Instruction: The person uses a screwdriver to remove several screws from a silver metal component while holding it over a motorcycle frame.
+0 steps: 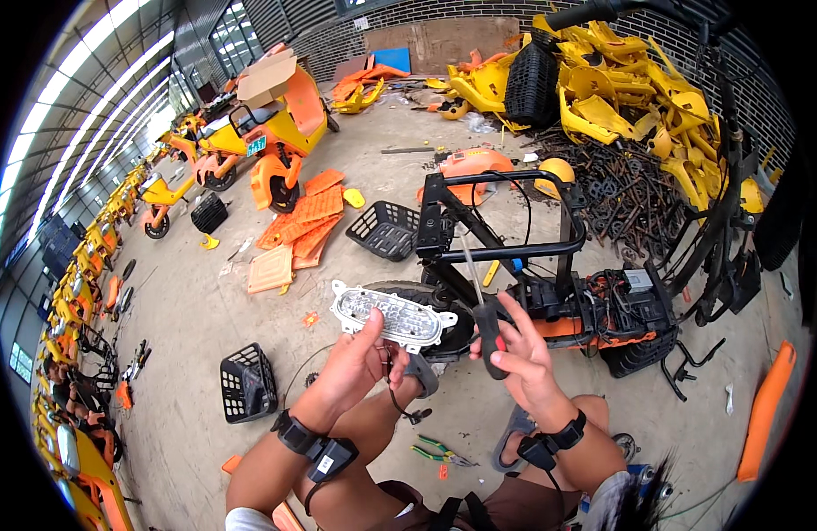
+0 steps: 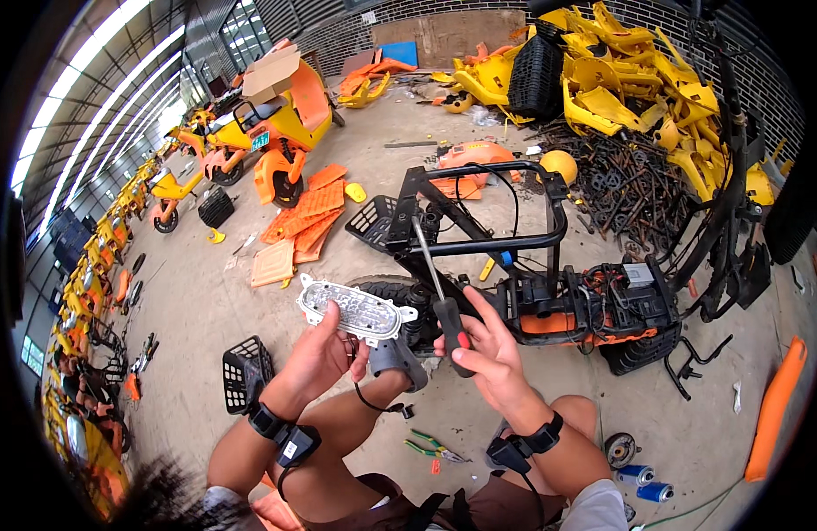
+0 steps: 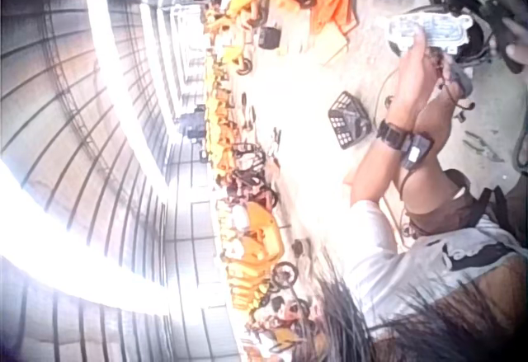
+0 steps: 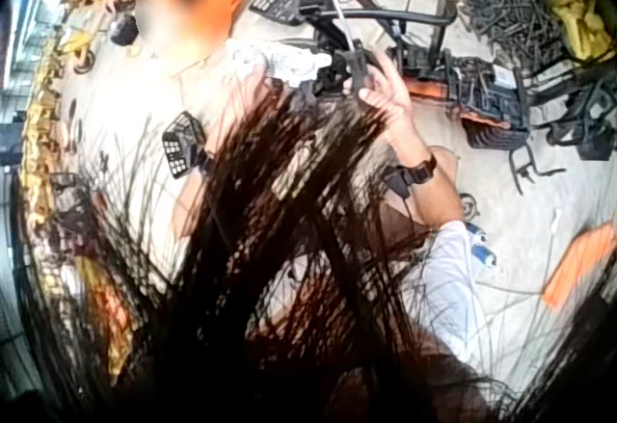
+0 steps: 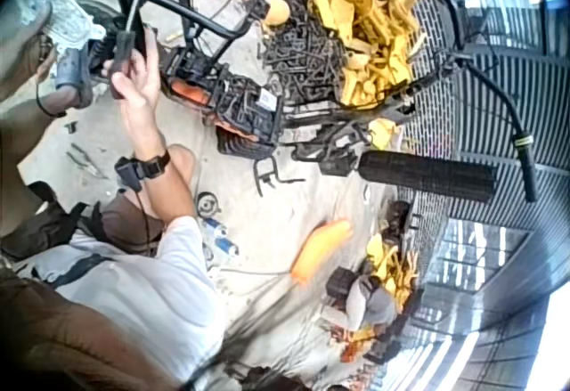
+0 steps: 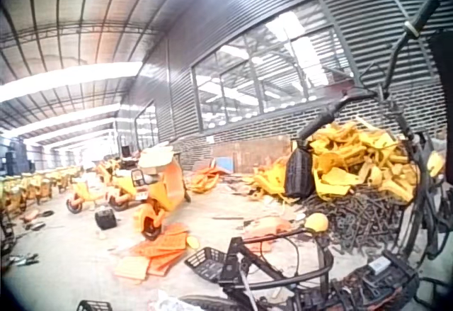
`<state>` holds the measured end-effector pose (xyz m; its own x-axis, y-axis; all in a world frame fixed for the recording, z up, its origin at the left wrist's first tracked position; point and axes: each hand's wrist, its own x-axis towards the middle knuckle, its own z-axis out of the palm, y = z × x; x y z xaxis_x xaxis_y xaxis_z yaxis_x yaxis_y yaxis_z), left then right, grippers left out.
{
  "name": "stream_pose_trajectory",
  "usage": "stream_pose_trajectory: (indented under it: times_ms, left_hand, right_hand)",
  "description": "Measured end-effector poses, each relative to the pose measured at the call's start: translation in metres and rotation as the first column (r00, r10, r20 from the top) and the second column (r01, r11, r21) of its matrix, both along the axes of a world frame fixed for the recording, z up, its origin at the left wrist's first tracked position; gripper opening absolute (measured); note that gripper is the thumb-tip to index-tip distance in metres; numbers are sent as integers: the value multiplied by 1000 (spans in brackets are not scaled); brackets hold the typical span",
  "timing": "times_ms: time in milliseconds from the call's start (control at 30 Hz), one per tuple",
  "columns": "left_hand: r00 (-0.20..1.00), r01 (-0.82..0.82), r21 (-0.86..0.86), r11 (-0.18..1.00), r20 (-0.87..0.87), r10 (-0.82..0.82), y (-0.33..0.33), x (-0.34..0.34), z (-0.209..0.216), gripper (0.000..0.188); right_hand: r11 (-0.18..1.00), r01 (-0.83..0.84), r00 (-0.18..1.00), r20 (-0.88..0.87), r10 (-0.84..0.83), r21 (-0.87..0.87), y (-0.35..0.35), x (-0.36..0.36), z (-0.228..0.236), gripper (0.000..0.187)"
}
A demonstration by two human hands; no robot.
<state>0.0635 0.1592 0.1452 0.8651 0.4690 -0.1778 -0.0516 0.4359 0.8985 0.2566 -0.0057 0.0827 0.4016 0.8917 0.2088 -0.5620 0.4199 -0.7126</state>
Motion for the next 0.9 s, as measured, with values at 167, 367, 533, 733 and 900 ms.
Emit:
stream_pose_trajectory:
  times_ms: [167,367,533,733,900]
  left_hand:
    - [992,101,11,995,-78,-100,-12,5,2,39]
    - [952,259,67,964,-186,-243,-14,4,-10,40]
    - [960,268,106,958,-115,-256,-16,4,-19,46]
    - [962,240,53,969,-145,-230,-21,9,-15,39]
    - [936,207,-7,978,-290,-200,-8,6,-32,47]
  right_hand:
    - [986,64,997,48,-57,-156,3,-2,-17,57]
    - [964,37,999,6,-37,-263,7,-17,-29,26]
    - [973,-89,995,31,98,-215,3,-17,-22,31]
    - [975,-50,993,91,71,-217,1,-10,-27,26]
    - [963,178,936,337,-103,-201,-4,-10,-23,21]
